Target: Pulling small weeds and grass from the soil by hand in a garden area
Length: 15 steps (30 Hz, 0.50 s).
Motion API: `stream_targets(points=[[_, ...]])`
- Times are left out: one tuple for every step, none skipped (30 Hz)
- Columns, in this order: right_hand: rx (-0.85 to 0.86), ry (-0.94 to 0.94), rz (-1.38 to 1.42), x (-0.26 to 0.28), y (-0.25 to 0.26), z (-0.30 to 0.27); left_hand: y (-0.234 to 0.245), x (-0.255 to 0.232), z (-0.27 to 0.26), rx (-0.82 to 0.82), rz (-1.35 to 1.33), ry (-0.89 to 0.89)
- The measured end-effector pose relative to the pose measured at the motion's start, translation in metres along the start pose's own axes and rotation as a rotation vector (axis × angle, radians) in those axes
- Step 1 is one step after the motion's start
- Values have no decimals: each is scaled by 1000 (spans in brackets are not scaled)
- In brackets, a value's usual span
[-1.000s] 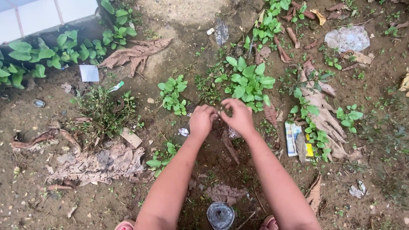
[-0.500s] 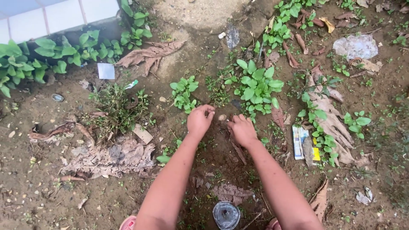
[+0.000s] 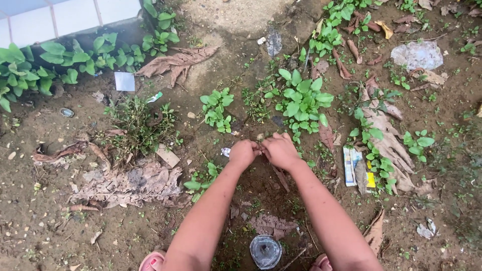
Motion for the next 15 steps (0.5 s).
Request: stream_targets(points=[[2, -3, 2, 1, 0, -1, 2, -3, -2, 4, 0, -1], [-9, -9, -3, 1, 2, -1, 5, -6, -4, 19, 8, 2], [-21, -16, -8, 2, 5, -1, 8, -9, -6, 33, 16, 5], [-23, -16, -8, 2, 6, -1, 6, -8, -3, 32, 18, 4], [-44, -8, -28, 3, 8, 0, 4, -4, -1, 22, 15, 34], [-59, 1, -46, 6, 9, -3, 0, 1, -2, 16, 10, 69], [-56, 3, -45, 7, 9, -2, 1, 1, -3, 18, 9, 72], [-66, 0, -65, 8, 10, -1, 3, 0, -4, 11, 17, 69], [-75, -2, -86, 9, 12, 0, 6, -1, -5, 4, 26, 66], [-75, 0, -85, 10, 16, 1, 10, -3, -6, 3, 26, 68], [-79, 3, -91, 12, 20, 1, 16, -6, -8, -4, 10, 67], [-83, 6, -97, 14, 24, 2, 21, -9, -9, -10, -5, 65], [-83, 8, -96, 11, 32, 3, 22, -9, -8, -11, -5, 66], [-83, -24, -79, 5, 40, 4, 25, -8, -7, -42, -111, 80], [-83, -56, -62, 0, 47, 4, 28, -8, -6, -73, -217, 94]])
Point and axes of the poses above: each hand's wrist, its own z-axis towards the middle knuckle, its own y-axis out of the back of the hand, x = y × z, the point moved 8 cm from there along z, towards the middle knuckle, and after that the axes turned 7 degrees about -z, right-handed, at the moved point
